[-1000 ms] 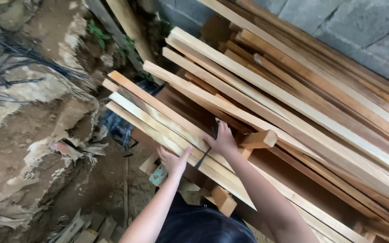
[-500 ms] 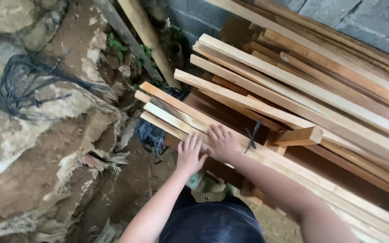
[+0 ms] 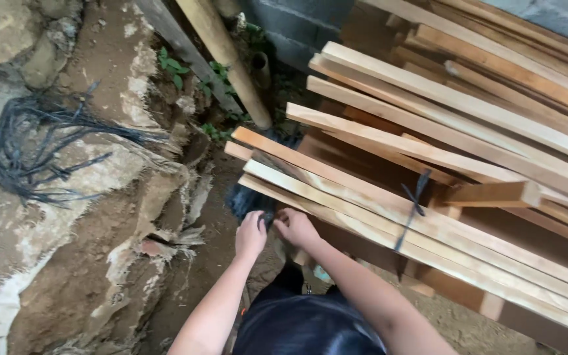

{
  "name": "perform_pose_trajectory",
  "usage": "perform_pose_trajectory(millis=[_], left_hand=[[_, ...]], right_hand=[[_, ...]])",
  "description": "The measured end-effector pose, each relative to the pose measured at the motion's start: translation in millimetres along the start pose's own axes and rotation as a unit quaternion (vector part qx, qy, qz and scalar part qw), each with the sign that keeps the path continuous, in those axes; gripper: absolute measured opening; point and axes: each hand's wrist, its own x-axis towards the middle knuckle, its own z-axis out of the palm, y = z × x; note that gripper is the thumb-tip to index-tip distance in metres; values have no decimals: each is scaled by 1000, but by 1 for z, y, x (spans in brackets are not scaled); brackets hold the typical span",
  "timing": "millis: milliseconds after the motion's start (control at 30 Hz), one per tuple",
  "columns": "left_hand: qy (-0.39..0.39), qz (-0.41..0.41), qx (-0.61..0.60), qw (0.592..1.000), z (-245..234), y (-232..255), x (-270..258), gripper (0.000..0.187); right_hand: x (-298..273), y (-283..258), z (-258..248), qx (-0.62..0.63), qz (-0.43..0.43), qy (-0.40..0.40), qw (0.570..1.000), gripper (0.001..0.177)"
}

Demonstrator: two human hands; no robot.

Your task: Bundling and organizing thin wooden planks using plastic ties.

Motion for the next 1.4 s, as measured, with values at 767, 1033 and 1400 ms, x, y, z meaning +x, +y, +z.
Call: perform_pose_trajectory(millis=[767, 1033, 1400], left_hand=[[-189, 85, 163, 965, 6, 16, 27, 39], [-209, 41, 180, 960, 2, 36, 29, 37], [-97, -55, 161, 981, 13, 87, 23, 44]], right_hand=[[23, 21, 39, -92, 162, 62, 981, 45], [-17, 82, -2, -104, 67, 43, 991, 24], [-77, 19, -195, -387, -47, -9, 921, 32]])
